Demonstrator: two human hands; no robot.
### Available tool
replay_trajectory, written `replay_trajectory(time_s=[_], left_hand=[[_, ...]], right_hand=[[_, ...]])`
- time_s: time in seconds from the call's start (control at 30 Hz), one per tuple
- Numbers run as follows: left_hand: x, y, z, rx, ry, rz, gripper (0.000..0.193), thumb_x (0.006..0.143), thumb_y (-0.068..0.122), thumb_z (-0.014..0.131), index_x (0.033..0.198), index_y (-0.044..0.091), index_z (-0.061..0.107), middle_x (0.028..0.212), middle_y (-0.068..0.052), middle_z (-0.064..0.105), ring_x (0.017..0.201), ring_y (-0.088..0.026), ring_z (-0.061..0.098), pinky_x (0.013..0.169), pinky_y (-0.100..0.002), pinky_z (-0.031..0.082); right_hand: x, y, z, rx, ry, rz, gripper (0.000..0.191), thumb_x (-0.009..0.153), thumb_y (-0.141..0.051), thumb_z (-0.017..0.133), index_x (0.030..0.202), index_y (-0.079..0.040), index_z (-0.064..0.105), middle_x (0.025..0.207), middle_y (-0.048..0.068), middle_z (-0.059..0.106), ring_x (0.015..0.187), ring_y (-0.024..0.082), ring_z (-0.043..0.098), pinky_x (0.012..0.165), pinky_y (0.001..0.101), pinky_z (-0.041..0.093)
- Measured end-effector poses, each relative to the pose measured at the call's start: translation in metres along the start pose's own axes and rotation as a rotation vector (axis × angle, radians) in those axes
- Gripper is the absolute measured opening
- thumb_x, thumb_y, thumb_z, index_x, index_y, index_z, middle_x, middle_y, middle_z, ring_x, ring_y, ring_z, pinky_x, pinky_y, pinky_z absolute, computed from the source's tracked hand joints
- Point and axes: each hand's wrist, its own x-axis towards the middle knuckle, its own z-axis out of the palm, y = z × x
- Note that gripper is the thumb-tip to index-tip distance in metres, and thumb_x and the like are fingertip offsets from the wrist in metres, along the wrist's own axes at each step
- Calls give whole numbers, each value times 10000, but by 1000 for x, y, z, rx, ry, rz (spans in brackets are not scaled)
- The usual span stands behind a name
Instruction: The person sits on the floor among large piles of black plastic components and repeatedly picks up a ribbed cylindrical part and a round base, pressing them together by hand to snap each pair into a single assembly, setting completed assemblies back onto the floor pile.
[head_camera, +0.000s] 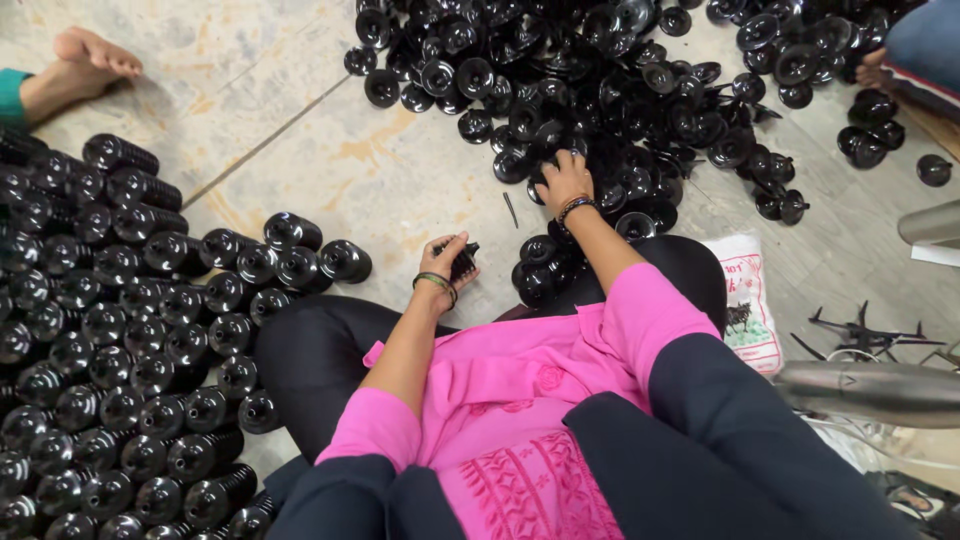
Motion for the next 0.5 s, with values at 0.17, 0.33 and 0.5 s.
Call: replay_trajectory(time_s=[0.17,0.33,0.5], left_hand=[[0,3,-4,-17,54,8,487,774,314,867,1104,192,530,966,-49,650,817,-201,661,696,-452,636],[1,0,-1,-4,31,3,476,782,325,866,1094,188,533,964,-46,644,819,-198,658,715,-455,644],[0,6,-1,-100,-61,-5,425,825,337,828,1096,188,535,976,-81,668,840,-233,679,728,-464,627]], right_hand=[[-3,-2,22,-244,25,-28,676,572,-356,853,1196,-142,706,1440,164,496,1298,402,474,1012,557,474],[-8,19,22,2,-89,87,200,986,-93,667,1183,-102,701,1301,165,669,1084,391,683,913,474,560],[-19,27,9,824,36,259,261,964,-77,715,1214,-57,644,1058,143,740,940,310,728,784,392,604]])
